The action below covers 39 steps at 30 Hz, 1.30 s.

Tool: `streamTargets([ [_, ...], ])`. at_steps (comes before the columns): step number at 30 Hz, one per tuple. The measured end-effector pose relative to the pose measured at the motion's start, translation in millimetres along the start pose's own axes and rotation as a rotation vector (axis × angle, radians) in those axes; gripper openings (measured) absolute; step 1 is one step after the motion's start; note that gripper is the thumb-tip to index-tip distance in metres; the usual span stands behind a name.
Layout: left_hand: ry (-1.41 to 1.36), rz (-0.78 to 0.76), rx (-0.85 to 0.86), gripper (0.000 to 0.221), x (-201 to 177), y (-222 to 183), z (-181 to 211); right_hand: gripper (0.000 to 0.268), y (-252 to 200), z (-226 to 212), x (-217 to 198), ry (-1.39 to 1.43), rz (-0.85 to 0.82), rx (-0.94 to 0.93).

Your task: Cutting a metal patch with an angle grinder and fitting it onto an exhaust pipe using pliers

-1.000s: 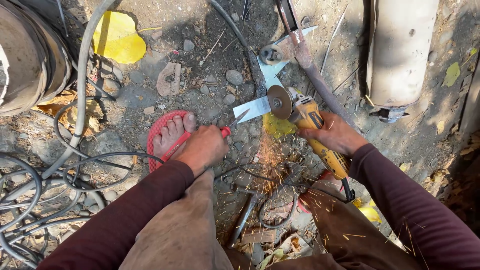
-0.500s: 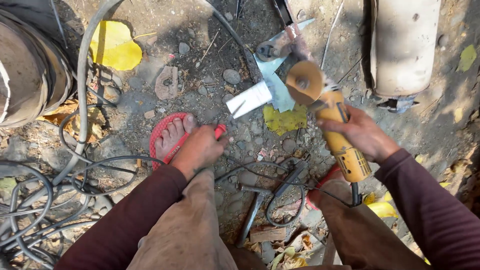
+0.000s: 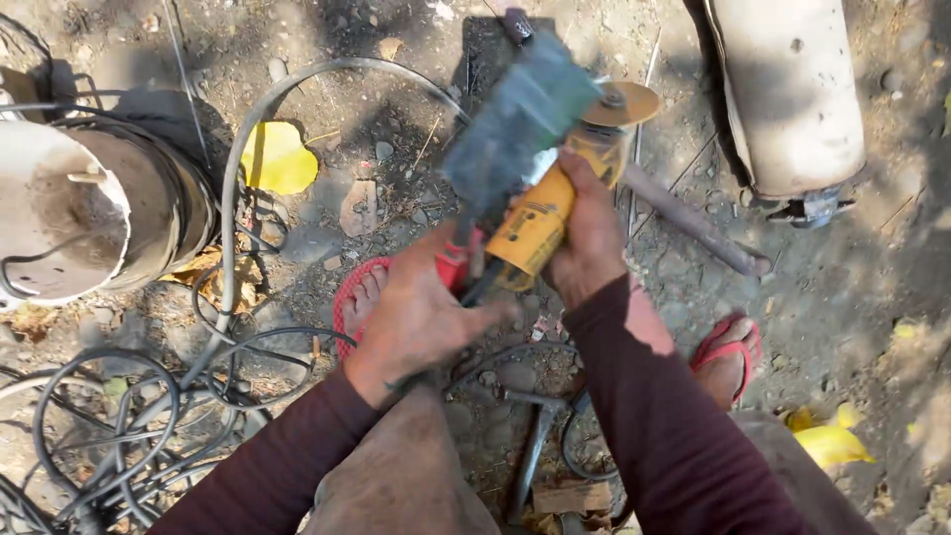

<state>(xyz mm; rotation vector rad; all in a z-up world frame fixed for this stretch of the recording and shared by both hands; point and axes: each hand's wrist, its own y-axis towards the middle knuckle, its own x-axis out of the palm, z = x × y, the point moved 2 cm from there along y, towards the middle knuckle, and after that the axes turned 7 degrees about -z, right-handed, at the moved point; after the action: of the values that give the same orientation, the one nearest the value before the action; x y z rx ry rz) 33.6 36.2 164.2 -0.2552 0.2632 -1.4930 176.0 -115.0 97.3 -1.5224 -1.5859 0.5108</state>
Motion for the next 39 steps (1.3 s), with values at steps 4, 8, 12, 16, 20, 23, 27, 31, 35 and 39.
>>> streamTargets([
  [4,-0.112,0.153,-0.031,0.027,-14,-20,-36,0.038,-8,34,4,0.108,0.019,-0.061],
  [8,0.008,0.24,-0.014,0.029,-17,-38,-30,0.031,-32,42,17,0.101,0.007,-0.054],
  [12,0.095,0.323,0.112,0.032,-20,-50,-35,0.034,-49,49,28,0.134,0.092,-0.092],
  [16,0.033,0.453,0.245,0.038,-24,-57,-43,0.025,-55,53,43,0.147,0.094,-0.115],
  [20,-0.011,0.526,0.161,0.042,-42,-79,-43,0.025,-65,55,64,0.097,-0.039,-0.091],
  [23,-0.235,0.661,0.207,0.039,-70,-121,-31,0.023,-86,59,93,-0.012,-0.181,-0.055],
  [27,-0.438,1.105,0.193,0.037,-89,-164,-55,0.038,-113,70,141,-0.274,-0.363,-0.039],
  [31,-0.557,1.387,0.209,0.039,-87,-199,-80,0.043,-105,104,198,-0.643,-0.651,-0.186],
  [35,-0.616,1.202,0.206,0.031,-83,-236,-94,0.04,-114,143,254,-0.771,-1.131,-0.107],
  [39,-0.739,1.284,0.094,0.034,-83,-234,-127,0.053,-98,181,299,-1.562,-0.794,-0.435],
])
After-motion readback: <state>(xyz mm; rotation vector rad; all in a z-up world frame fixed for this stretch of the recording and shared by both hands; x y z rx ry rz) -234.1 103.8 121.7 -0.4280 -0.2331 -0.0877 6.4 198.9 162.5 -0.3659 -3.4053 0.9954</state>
